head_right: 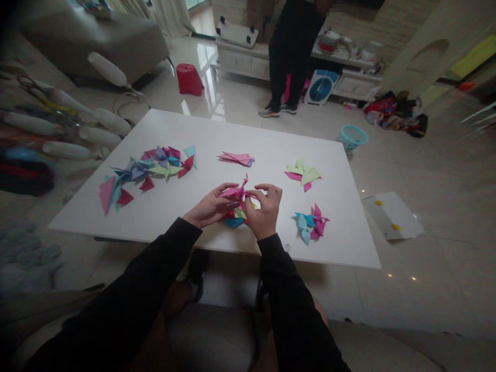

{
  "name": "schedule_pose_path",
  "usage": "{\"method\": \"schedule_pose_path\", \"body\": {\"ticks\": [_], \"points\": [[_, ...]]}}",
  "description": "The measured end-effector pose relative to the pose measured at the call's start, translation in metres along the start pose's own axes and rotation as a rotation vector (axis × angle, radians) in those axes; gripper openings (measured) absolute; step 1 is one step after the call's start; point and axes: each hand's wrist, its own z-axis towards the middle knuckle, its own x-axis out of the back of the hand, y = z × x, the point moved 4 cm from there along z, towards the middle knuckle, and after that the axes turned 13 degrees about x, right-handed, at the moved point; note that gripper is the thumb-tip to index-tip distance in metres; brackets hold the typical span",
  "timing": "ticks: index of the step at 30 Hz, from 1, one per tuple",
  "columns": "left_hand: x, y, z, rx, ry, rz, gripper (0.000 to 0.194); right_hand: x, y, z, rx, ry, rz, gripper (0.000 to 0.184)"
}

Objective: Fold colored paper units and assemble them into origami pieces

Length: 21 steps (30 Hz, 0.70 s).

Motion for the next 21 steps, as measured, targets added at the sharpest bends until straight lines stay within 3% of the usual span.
{"method": "schedule_pose_path", "body": {"ticks": [8,14,21], "points": [[-0.002,0.005,-0.001,-0.036,0.014,0.064,0.024,-0.002,0.002,-0.001,-0.015,-0.057,0.002,0.013],[0.005,0.019,-0.001,-0.302,0.144,0.473,0.014,-0.004,0.003,-0.001,-0.002,-0.084,-0.007,0.012],[0.008,0.023,-0.002,-0.387,0.187,0.526,0.013,-0.002,-0.001,-0.001,0.025,-0.122,0.028,0.024]]}}
